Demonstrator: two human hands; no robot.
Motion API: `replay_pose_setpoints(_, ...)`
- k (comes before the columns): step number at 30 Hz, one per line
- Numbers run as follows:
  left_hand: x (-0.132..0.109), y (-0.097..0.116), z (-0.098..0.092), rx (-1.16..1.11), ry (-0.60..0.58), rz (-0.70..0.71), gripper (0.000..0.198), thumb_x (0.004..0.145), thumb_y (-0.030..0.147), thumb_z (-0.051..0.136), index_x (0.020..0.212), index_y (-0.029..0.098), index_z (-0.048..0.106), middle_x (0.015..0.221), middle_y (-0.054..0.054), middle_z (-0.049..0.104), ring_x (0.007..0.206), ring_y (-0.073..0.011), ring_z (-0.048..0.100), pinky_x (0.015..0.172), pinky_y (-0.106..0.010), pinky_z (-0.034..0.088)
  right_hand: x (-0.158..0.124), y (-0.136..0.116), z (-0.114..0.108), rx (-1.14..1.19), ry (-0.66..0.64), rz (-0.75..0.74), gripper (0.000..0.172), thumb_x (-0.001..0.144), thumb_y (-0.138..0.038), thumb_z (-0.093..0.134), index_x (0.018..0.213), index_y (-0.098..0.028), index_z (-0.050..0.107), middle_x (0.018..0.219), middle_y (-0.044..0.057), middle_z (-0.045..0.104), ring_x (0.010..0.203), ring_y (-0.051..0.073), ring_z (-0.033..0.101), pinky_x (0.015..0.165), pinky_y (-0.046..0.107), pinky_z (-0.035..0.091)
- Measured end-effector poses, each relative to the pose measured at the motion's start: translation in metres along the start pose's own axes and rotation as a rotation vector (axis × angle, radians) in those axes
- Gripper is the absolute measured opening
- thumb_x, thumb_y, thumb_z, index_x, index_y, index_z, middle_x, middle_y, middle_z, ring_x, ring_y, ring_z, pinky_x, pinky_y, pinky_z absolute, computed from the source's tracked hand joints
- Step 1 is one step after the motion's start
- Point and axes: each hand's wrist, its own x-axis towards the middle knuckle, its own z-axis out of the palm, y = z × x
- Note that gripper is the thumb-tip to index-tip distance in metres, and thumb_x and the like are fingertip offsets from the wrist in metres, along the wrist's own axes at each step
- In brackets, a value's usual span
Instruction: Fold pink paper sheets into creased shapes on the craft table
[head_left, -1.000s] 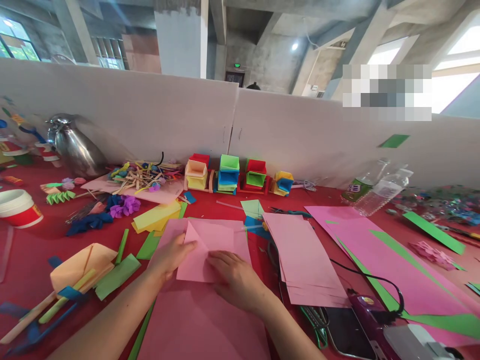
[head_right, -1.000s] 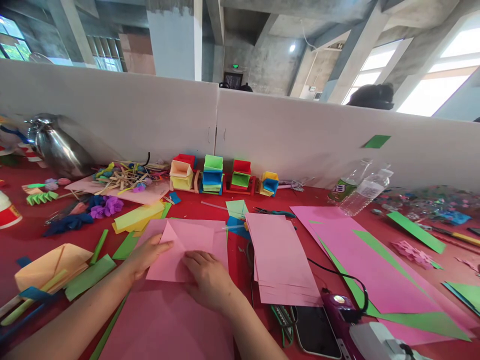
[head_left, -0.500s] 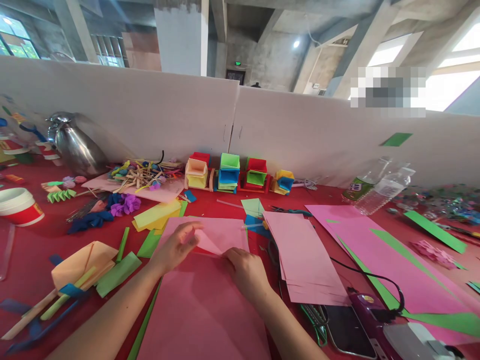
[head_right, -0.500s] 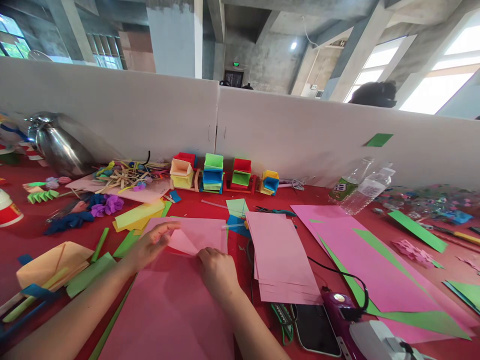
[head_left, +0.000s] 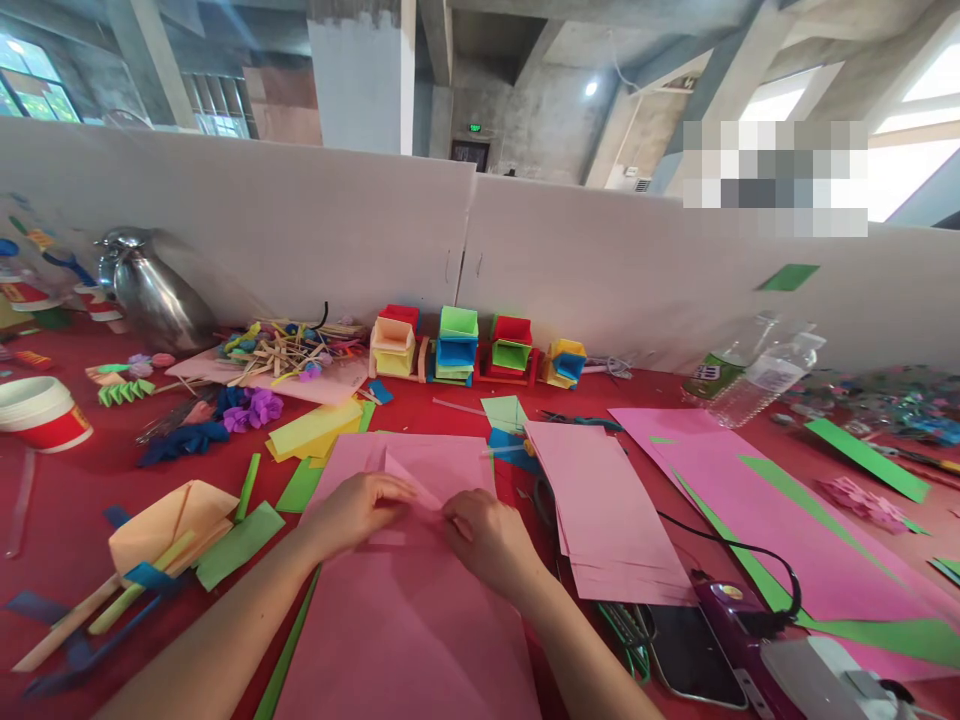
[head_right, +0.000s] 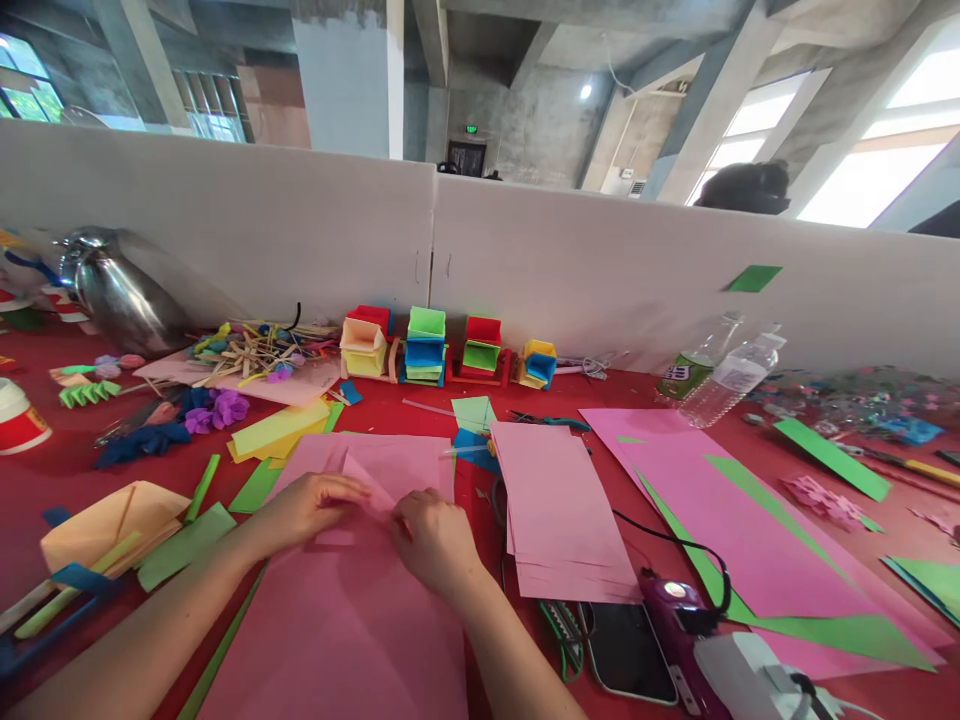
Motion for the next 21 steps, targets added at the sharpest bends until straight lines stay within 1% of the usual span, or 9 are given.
replay_pose_setpoints(3,-0.001,0.004,0.003,0.123,0.054,0.180,0.019,0.075,0.025,0.055,0.086,0.026,0.071,0.098,-0.003,0.068,0.096,-0.0216,0.059,0.090,-0.030,0.039,-0.003,-0.007,-0.012,-0.049,0.084,-0.101,0.021,0.077,-0.014,0.044,0.088,-0.018,0.061,0.090,0.005,0.066,0.084,0.016,0.056,0.068,0.024,0.039)
replay_pose_setpoints(5,-0.007,0.008,0.003,0.128,0.083,0.217,0.023,0.078,0.023,0.052,0.092,0.025,0.070,0.102,-0.004,0.066,0.098,-0.0214,0.058,0.089,-0.031,0.040,-0.007,-0.009,-0.023,-0.083,0.032,-0.119,0.025,0.075,-0.015,0.046,0.096,-0.019,0.060,0.093,0.005,0.066,0.085,0.018,0.057,0.070,0.026,0.039)
replay_pose_setpoints(6,-0.012,0.008,0.002,0.132,0.040,0.213,0.024,0.078,0.021,0.051,0.093,0.025,0.069,0.103,-0.004,0.066,0.098,-0.0213,0.058,0.088,-0.031,0.040,-0.010,-0.009,-0.027,-0.100,-0.034,-0.127,0.029,0.074,-0.013,0.047,0.098,-0.020,0.060,0.094,0.005,0.066,0.085,0.018,0.058,0.070,0.027,0.039)
replay_pose_setpoints(9,-0.027,0.008,-0.001,0.219,-0.213,0.156,0.031,0.074,0.011,0.049,0.089,0.027,0.070,0.102,-0.002,0.066,0.097,-0.0203,0.059,0.086,-0.030,0.042,-0.019,-0.005,-0.035,-0.125,-0.253,-0.174,0.035,0.070,-0.006,0.044,0.093,-0.022,0.064,0.089,0.003,0.068,0.081,0.018,0.060,0.068,0.026,0.040)
replay_pose_setpoints(12,-0.038,0.005,-0.001,0.357,-0.366,0.150,0.030,0.072,0.010,0.052,0.086,0.029,0.070,0.102,-0.001,0.066,0.096,-0.0211,0.059,0.083,-0.029,0.042,-0.026,-0.002,-0.033,-0.068,-0.339,-0.212,0.030,0.070,-0.008,0.043,0.080,-0.022,0.067,0.080,0.004,0.069,0.077,0.017,0.060,0.065,0.024,0.040)
replay_pose_setpoints(14,-0.039,0.003,0.001,0.413,-0.356,0.183,0.026,0.071,0.014,0.057,0.087,0.029,0.070,0.101,-0.002,0.066,0.096,-0.0223,0.058,0.083,-0.030,0.041,-0.027,0.000,-0.029,0.028,-0.339,-0.194,0.027,0.071,-0.011,0.043,0.073,-0.022,0.067,0.075,0.004,0.068,0.073,0.016,0.060,0.064,0.023,0.040)
replay_pose_setpoints(17,-0.038,0.001,0.005,0.425,-0.275,0.188,0.022,0.073,0.019,0.057,0.090,0.027,0.068,0.098,-0.002,0.067,0.094,-0.0208,0.058,0.081,-0.028,0.041,-0.027,0.003,-0.026,0.208,-0.320,-0.099,0.026,0.072,-0.015,0.042,0.074,-0.022,0.067,0.073,0.003,0.068,0.069,0.015,0.059,0.064,0.023,0.040)
replay_pose_setpoints(19,-0.038,-0.001,0.005,0.397,-0.265,0.153,0.019,0.077,0.021,0.053,0.087,0.025,0.069,0.097,-0.002,0.066,0.092,-0.0185,0.058,0.080,-0.025,0.042,-0.026,0.006,-0.027,0.311,-0.338,-0.067,0.023,0.070,-0.018,0.048,0.082,-0.021,0.067,0.081,0.003,0.068,0.074,0.015,0.059,0.067,0.023,0.041)
replay_pose_setpoints(21,-0.040,-0.002,0.004,0.361,-0.273,0.083,0.019,0.079,0.025,0.051,0.081,0.021,0.069,0.094,-0.002,0.067,0.088,-0.0173,0.059,0.077,-0.023,0.043,-0.026,0.007,-0.029,0.388,-0.365,-0.058,0.028,0.064,-0.020,0.057,0.091,-0.019,0.065,0.091,0.004,0.066,0.082,0.017,0.058,0.072,0.023,0.041)
